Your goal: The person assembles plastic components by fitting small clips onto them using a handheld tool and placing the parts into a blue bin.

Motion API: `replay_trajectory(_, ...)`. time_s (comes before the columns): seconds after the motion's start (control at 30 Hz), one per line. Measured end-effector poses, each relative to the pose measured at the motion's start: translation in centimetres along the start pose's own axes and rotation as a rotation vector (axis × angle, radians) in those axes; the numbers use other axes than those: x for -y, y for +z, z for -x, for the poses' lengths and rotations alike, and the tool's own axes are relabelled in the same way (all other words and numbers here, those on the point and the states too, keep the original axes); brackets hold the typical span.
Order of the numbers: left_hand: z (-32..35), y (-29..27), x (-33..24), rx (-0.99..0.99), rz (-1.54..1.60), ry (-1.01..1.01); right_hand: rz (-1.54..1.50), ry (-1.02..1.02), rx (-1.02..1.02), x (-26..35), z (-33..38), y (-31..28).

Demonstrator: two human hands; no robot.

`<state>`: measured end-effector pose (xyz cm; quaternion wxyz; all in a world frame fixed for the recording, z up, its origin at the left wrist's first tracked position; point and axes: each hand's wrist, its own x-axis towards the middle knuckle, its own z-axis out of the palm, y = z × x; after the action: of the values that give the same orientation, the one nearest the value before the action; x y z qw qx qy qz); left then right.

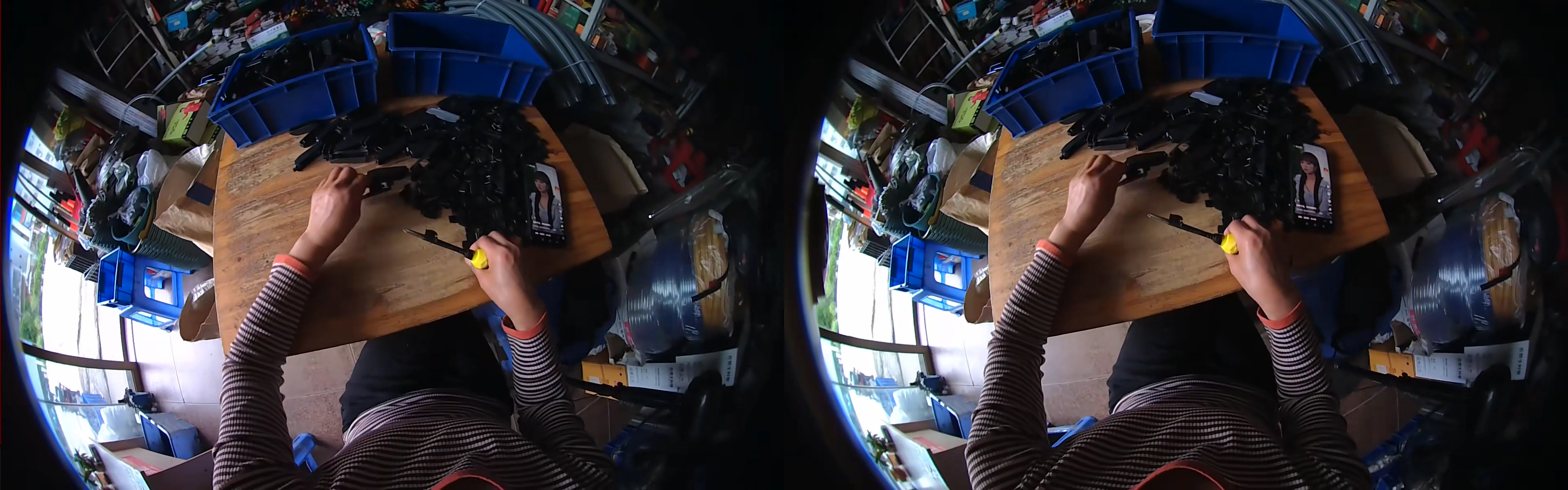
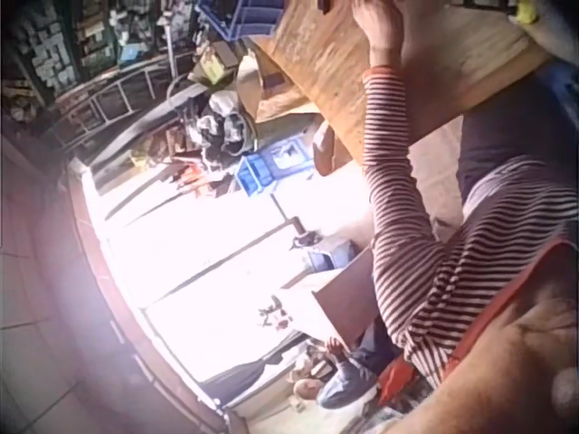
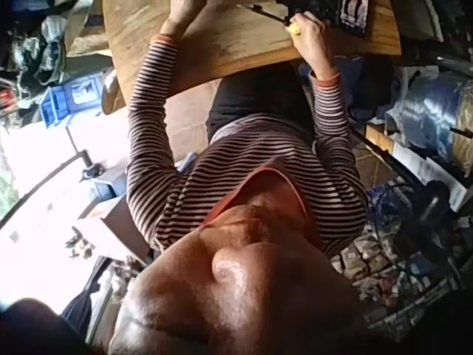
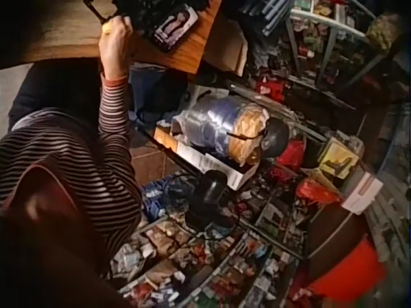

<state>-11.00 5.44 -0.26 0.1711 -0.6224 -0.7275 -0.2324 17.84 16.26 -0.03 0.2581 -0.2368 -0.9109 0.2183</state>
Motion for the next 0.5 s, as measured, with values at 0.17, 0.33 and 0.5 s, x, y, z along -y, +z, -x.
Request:
replay_trajectory(0.17, 1.1, -3.0, -3.2, 0.074, 0.146, 0.192, 0.085, 0.045, 0.038, 0.3, -0.7, -0.8)
replay_trajectory(0.33, 2.5, -3.4, -6.5, 0.264, 0.234, 0.427, 0.058, 0.107, 0.066, 0.8, -1.3, -0.5)
replay_trajectory(0.5, 3.8, -3.6, -7.6, 0.16, 0.119, 0.429, 0.101, 0.123, 0.034, 0.3, -1.0, -0.7)
